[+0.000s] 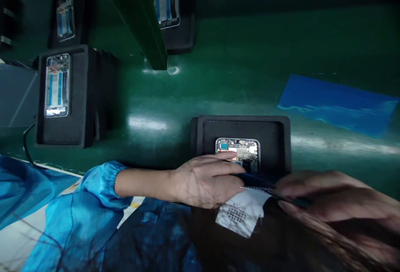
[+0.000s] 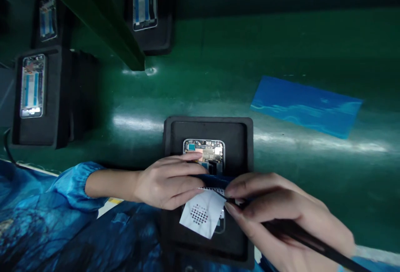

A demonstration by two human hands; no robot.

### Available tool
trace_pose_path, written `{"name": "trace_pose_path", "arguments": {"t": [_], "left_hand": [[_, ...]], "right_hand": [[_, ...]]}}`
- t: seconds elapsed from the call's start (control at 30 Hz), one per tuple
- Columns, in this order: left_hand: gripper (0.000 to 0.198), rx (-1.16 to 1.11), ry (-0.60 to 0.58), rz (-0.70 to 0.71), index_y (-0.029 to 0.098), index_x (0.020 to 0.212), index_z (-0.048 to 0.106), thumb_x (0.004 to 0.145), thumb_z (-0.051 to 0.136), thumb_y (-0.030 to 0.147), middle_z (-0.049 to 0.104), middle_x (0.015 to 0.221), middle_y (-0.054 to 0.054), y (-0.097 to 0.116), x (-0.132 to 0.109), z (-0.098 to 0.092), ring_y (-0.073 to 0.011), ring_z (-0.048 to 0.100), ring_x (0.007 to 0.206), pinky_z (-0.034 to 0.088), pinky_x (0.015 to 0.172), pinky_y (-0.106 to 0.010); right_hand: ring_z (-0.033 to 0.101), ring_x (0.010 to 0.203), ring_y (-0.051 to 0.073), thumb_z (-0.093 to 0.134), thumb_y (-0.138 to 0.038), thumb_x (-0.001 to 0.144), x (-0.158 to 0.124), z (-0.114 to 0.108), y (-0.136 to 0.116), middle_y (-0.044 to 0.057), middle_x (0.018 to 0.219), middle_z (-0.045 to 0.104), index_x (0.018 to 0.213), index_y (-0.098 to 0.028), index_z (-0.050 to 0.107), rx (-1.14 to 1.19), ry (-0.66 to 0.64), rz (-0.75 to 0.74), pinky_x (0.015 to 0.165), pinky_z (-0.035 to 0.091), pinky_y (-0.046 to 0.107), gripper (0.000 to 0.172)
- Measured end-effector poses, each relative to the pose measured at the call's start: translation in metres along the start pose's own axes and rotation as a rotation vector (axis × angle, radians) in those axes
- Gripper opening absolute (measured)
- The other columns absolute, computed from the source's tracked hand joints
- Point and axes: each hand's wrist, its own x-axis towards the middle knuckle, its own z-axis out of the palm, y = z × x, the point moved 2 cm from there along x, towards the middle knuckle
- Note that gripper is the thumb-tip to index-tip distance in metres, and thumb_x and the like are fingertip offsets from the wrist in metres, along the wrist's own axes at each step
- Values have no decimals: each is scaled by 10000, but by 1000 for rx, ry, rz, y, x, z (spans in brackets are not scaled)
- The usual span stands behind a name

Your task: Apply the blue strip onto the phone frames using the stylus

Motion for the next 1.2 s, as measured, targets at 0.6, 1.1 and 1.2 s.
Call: {"name": "trace_pose_path", "arguments": {"t": [0.6,1.1,1.2], "left_hand": [[359,79,-2,35,198,1269,843,1099,609,410,783,1503,-32,0,2,0,-165,591,1598,373,1449,-272],[331,103,45,52,237,1146,884,1099,600,401,813,1456,-9,3,3,-2,-149,626,1568,379,1438,-255],[343,124,1,65,251,1145,888,1086,606,435,804,1479,-14,2,5,-2,-184,621,1582,358,1448,-252]], "right_hand": [[794,745,192,840,-333,926,2,16,-3,8,861,807,828,-345,697,-68,18,-34,641,665,298,174],[831,744,222,769,-294,934,2,8,-6,26,910,840,862,-360,711,-160,-127,-125,622,686,303,113],[841,771,295,864,-442,855,9,12,-10,49,852,832,800,-382,755,-189,-84,-3,598,709,361,136]]}}
